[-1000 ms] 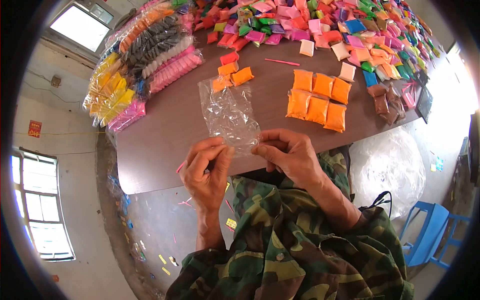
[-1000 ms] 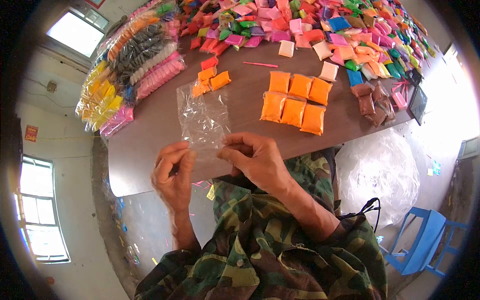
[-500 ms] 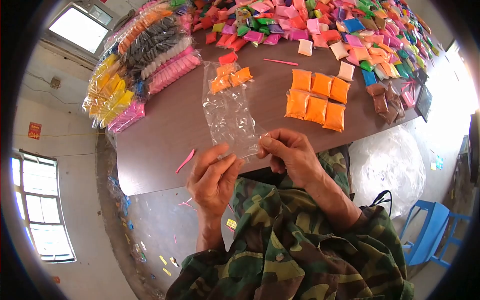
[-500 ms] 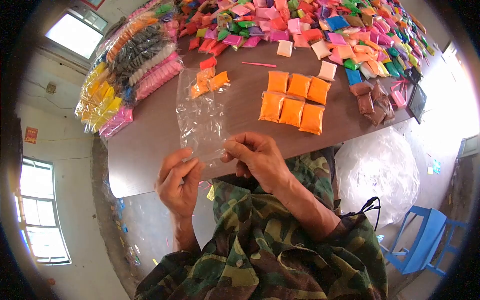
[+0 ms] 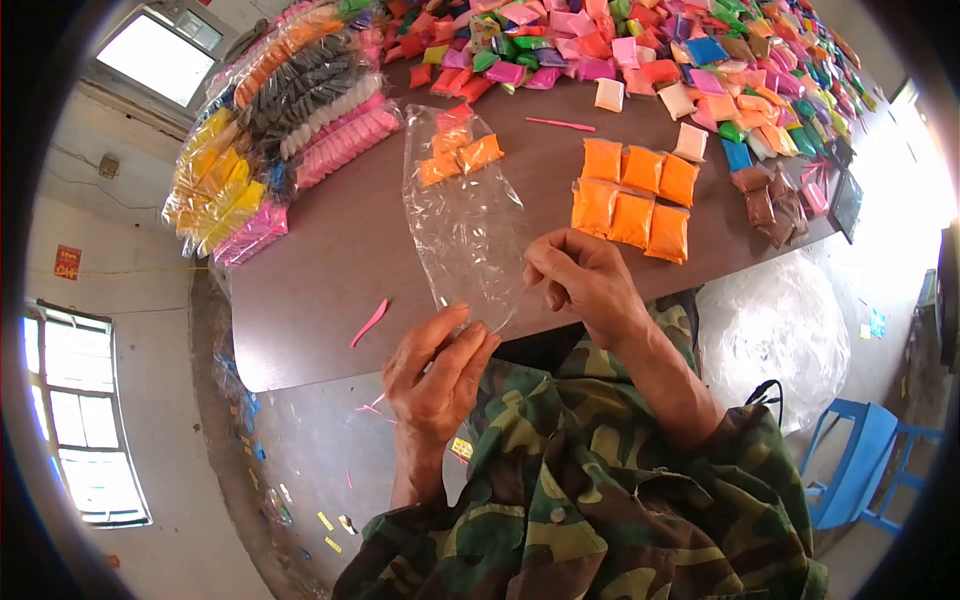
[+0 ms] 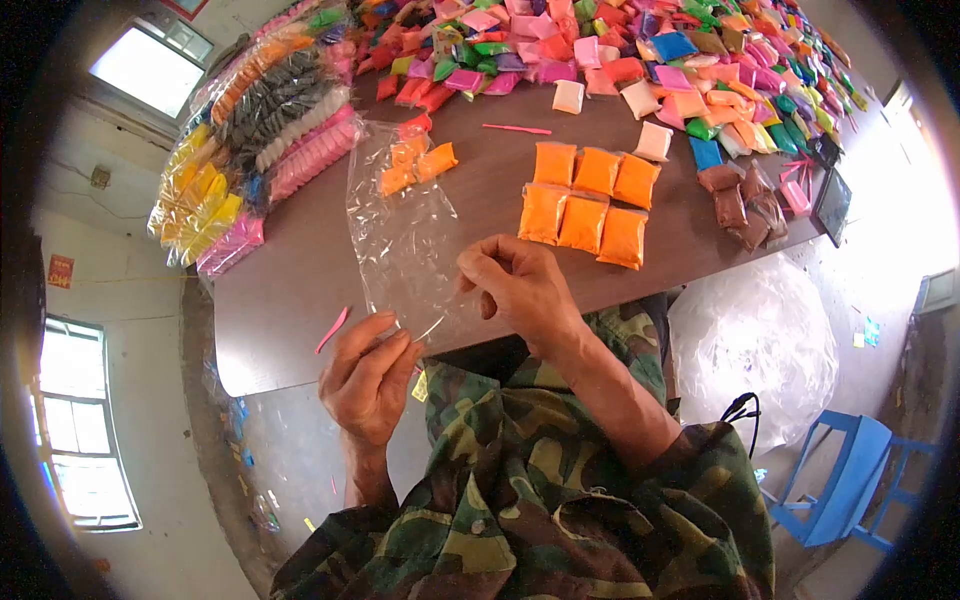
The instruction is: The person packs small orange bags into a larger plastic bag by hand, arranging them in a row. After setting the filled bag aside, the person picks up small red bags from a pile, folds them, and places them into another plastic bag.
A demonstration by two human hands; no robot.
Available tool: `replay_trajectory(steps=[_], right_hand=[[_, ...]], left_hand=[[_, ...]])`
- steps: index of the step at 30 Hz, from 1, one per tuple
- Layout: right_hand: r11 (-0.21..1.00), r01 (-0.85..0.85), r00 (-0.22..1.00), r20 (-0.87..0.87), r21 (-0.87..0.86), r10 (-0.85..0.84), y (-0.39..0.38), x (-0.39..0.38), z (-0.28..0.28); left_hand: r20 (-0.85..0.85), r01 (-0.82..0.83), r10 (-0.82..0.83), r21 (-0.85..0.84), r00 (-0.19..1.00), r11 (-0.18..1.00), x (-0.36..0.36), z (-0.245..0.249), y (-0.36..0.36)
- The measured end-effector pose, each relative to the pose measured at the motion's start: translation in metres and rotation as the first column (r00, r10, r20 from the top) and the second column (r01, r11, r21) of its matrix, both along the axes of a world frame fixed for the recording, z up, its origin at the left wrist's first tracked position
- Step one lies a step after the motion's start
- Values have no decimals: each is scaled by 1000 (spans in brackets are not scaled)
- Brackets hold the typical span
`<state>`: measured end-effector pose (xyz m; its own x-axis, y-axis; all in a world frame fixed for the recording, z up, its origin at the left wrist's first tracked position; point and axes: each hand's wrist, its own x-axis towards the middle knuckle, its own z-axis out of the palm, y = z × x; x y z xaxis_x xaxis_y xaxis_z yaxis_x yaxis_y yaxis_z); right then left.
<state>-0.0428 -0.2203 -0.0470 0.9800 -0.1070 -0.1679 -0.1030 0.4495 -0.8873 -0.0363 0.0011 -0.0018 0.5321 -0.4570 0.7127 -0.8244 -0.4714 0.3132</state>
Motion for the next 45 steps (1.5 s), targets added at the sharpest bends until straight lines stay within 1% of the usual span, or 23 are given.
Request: replay_trajectory(steps=[3, 6, 9, 12, 15, 18, 21, 22, 24, 27, 28, 30, 32, 33, 34, 37, 38, 39, 41, 42, 43, 45], right_hand=[[992, 19, 1000, -7, 125, -18, 3, -6, 5], [990, -57, 996, -56, 131, 65, -1, -4, 13], [995, -85, 986, -143, 45, 90, -4, 7, 23], [995, -101, 994, -30, -3, 101, -6, 21, 2], [997, -39, 998, -41, 65, 42, -7, 26, -2], [985, -15, 999, -36, 173, 22, -6, 28, -6], [969, 35, 997, -80, 245, -15, -7, 26, 1], [986, 82, 997, -22, 143, -80, -6, 24, 0], [980, 191, 977, 112, -56, -184, -1, 18, -2], [901, 269, 954, 222, -340, -201, 1, -1, -26], [929, 192, 979, 123, -317, -161, 6, -10, -25], [969, 46, 995, -75, -242, -66, 14, -27, -15], [985, -171, 953, -261, -35, 156, 15, -33, 1], [961, -264, 902, -331, 83, 276, 17, -35, 5], [952, -293, 896, -321, 88, 305, 21, -32, 1], [968, -242, 936, -249, 63, 250, 24, -26, 5], [979, -206, 957, -209, 11, 204, 23, -24, -5], [985, -166, 974, -166, -40, 157, 23, -21, -23], [988, -62, 994, -97, -145, 48, 20, -20, -31], [980, 0, 997, -72, -198, -14, 18, -22, -29], [967, 60, 996, -45, -249, -73, 16, -24, -27], [890, 97, 995, 61, -445, -78, 9, -28, -29]], left_hand=[[-21, -17, 17, 24, 1000, 1000, -4, 1, -1], [15, -25, 24, 55, 1000, 998, -6, 0, -1], [43, -24, 20, 94, 999, 995, -11, -5, 1], [22, 2, -4, 109, 1000, 994, -15, -10, 3], [28, 1, -5, 146, 1000, 989, -19, -10, 3], [44, -3, -1, 101, 999, 995, -19, -15, 6], [0, -10, 10, -95, 1000, 995, -17, -18, 11], [18, -37, 39, -114, 999, 993, -14, -16, 14], [53, -92, 101, -155, 993, 984, -4, -11, 23], [-48, -158, 150, -272, 987, 949, 2, -18, 33], [-140, -231, 193, -356, 971, 905, -3, -17, 29], [-144, -223, 183, -348, 973, 911, -5, -21, 26], [-157, -228, 186, -327, 970, 917, -6, -26, 21], [-168, -242, 197, -309, 966, 920, -8, -30, 17], [-179, -256, 210, -291, 961, 922, -11, -34, 14], [-270, -173, 86, -315, 959, 933, -22, -51, 1], [-291, -181, 98, -271, 952, 946, -23, -67, 5], [-316, -144, 69, -219, 946, 965, -29, -69, 7], [-368, -64, 15, -122, 930, 990, -37, -72, 10], [-396, -45, 4, -95, 918, 994, -39, -70, 13], [-387, -67, 31, -80, 922, 994, -36, -70, 17], [-362, -116, 89, -53, 928, 992, -23, -66, 34]])
